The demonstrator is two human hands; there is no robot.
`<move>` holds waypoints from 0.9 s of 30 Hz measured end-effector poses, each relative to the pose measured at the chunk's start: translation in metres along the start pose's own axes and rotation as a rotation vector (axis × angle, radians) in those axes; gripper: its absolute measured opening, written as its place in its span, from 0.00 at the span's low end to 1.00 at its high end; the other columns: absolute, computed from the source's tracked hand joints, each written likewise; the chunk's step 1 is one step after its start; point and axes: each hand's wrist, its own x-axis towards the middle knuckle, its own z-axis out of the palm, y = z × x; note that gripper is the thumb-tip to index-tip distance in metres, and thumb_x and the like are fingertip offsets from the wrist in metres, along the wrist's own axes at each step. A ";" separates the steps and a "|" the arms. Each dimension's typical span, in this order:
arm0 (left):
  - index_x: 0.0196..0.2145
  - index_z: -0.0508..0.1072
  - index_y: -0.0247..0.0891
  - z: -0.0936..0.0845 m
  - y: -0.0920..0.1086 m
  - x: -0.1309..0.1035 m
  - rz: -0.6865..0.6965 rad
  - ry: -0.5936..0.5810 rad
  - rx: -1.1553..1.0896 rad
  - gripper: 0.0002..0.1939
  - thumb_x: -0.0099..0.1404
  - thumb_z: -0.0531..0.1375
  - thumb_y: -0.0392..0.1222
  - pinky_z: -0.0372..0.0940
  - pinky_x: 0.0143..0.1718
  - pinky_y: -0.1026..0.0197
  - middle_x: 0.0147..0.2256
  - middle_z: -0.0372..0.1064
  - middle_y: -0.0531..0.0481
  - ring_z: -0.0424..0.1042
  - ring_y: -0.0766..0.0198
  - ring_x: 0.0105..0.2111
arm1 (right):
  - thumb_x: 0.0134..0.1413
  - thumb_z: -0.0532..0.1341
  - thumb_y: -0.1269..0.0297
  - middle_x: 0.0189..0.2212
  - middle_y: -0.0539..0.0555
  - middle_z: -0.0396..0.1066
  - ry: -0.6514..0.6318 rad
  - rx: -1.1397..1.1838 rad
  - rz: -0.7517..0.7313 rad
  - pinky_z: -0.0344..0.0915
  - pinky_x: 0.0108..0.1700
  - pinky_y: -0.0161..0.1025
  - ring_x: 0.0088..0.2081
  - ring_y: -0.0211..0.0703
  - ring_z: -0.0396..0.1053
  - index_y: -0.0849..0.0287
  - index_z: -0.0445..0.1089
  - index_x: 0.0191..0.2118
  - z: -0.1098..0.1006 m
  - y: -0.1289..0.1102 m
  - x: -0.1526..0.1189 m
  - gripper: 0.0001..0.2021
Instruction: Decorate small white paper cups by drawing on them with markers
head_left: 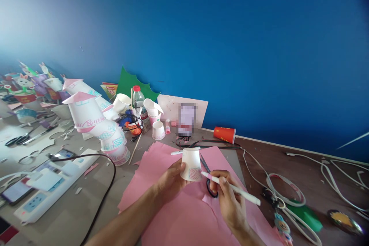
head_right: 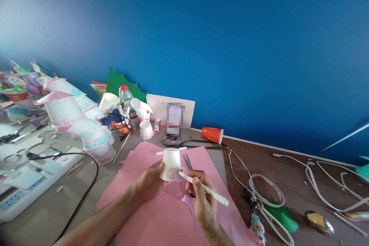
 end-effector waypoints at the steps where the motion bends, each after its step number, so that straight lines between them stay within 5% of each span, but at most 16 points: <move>1: 0.47 0.74 0.32 0.001 0.000 0.000 0.000 -0.005 0.004 0.22 0.61 0.63 0.50 0.62 0.45 0.55 0.42 0.75 0.38 0.72 0.50 0.45 | 0.62 0.59 0.52 0.19 0.48 0.65 -0.003 0.000 0.001 0.56 0.24 0.34 0.22 0.38 0.60 0.57 0.75 0.35 0.000 0.000 0.000 0.15; 27: 0.47 0.75 0.31 -0.001 -0.001 0.001 -0.004 -0.023 0.021 0.22 0.62 0.62 0.51 0.61 0.44 0.57 0.41 0.75 0.38 0.72 0.51 0.43 | 0.61 0.60 0.51 0.19 0.48 0.66 0.003 -0.005 -0.005 0.57 0.24 0.34 0.22 0.37 0.61 0.57 0.75 0.35 0.003 0.000 -0.002 0.15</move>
